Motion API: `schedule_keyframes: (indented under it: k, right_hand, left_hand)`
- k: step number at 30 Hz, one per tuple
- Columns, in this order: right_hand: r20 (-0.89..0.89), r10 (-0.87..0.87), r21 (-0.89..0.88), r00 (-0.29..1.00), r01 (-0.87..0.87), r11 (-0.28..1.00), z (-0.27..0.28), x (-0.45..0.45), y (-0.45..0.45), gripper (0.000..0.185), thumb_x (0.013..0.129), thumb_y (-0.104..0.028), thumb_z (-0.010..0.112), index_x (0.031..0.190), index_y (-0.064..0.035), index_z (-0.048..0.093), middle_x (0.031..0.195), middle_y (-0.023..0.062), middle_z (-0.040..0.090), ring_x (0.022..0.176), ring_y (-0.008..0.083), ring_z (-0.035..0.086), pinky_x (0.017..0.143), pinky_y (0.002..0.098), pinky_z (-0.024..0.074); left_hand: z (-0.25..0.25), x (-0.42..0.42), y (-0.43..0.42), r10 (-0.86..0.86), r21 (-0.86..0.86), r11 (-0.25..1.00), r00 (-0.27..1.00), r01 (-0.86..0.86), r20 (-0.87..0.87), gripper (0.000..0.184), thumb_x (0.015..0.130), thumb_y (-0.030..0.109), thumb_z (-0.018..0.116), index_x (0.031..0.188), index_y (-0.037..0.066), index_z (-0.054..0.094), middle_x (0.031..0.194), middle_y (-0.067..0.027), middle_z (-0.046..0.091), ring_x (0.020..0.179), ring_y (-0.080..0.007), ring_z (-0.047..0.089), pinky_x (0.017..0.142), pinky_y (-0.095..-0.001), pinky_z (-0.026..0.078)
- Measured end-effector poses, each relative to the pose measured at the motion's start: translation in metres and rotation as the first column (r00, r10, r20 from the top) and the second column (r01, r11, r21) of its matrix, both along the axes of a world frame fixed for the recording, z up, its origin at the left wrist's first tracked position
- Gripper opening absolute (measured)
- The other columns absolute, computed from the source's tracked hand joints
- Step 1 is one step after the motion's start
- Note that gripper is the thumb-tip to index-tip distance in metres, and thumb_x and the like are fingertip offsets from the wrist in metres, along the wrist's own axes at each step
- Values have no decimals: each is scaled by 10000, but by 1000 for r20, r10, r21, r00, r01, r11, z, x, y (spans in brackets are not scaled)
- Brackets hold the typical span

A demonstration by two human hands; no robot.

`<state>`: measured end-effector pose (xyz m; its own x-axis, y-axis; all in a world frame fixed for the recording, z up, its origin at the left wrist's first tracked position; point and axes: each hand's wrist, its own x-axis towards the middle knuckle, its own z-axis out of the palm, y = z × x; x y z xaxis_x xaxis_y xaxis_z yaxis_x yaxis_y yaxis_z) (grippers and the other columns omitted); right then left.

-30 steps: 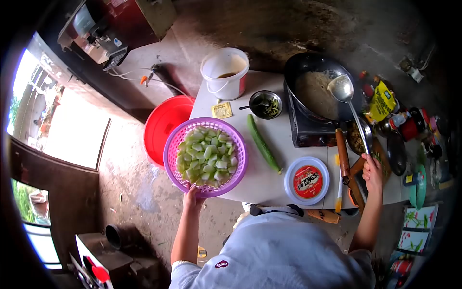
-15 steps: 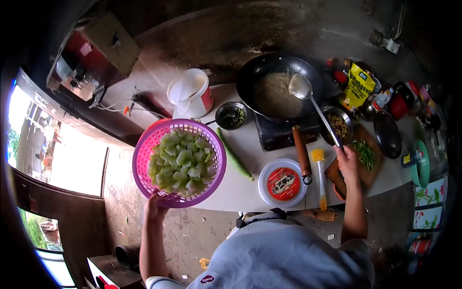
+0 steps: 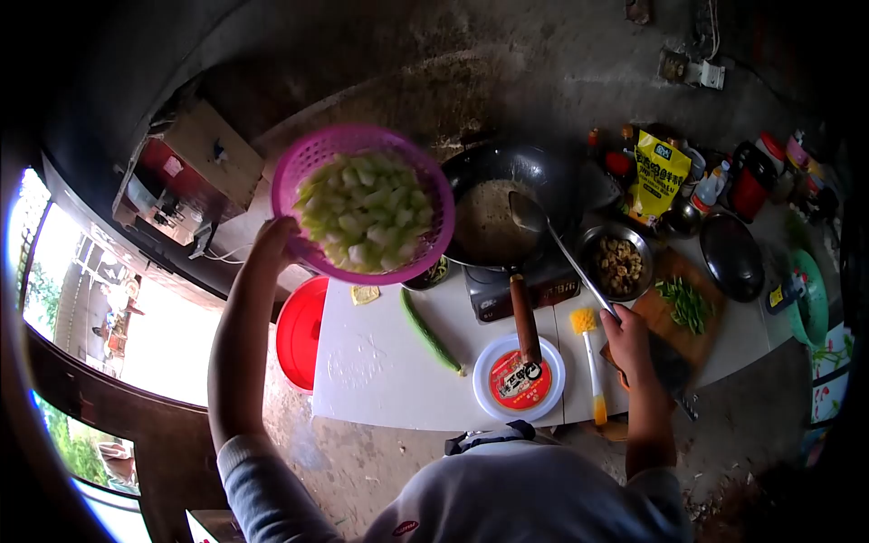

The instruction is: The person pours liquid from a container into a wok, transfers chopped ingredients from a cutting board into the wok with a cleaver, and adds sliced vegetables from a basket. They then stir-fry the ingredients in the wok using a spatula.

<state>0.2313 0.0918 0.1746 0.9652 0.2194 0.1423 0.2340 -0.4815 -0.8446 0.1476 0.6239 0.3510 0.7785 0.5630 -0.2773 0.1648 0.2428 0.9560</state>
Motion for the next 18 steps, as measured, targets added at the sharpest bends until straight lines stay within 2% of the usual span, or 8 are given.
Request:
schedule_keyframes:
  k: [2,5,8,10,13,15,17,18]
  right_hand:
    - [2,-8,-38,1000,8,999,9,1,-1,204,828,-187,517,843,12,558,636,170,558,595,312,555,535,345,416]
    - [45,-30,-92,999,34,995,11,2,-1,191,827,-177,515,851,6,562,686,179,575,650,331,570,567,365,437]
    - [128,-55,-130,990,72,989,18,3,-1,178,822,-168,514,849,-1,567,738,183,585,701,338,578,604,381,454]
    - [178,-58,-199,982,94,975,20,6,-2,175,818,-158,512,837,6,568,764,184,587,721,334,578,624,384,458]
    - [210,-64,-232,976,113,966,17,11,-5,180,817,-156,515,831,16,564,755,184,584,716,332,575,624,383,457]
    - [217,-75,-226,973,125,966,14,12,-5,178,816,-155,518,825,16,564,748,182,581,709,332,573,620,383,456]
    - [222,-87,-221,971,137,965,11,14,-7,176,814,-154,520,819,16,564,740,180,579,702,331,571,616,383,455]
    - [246,-76,-245,966,138,960,10,14,-8,173,813,-158,525,827,10,566,731,175,573,692,329,569,607,382,454]
  left_hand:
    - [4,40,-9,34,83,996,999,-32,-25,290,688,39,450,937,-88,372,778,-200,465,620,-415,561,593,-558,511]
    - [2,94,-17,45,292,956,992,-9,-115,368,638,21,462,1003,-29,460,781,-169,524,594,-304,568,482,-442,518]
    - [-5,137,-16,37,388,921,990,19,-137,364,634,12,457,993,-37,494,765,-160,536,578,-286,565,471,-433,507]
    - [0,151,-38,31,586,808,988,63,-149,257,599,-3,470,850,-19,522,650,-91,490,511,-242,532,439,-396,475]
    - [-12,175,-35,-20,635,769,996,73,-90,217,595,-5,484,802,-21,548,617,-76,496,515,-219,527,427,-354,439]
    - [-15,183,-42,-37,644,762,997,69,-64,243,597,-6,487,826,-18,568,636,-78,523,522,-217,531,441,-357,442]
    - [-23,199,-39,-54,693,716,996,87,-69,263,602,-11,480,843,-12,583,644,-80,536,537,-216,539,447,-358,437]
    - [-22,204,-41,-39,747,656,993,108,-109,255,603,9,488,834,-10,594,639,-70,542,562,-217,551,491,-352,451]
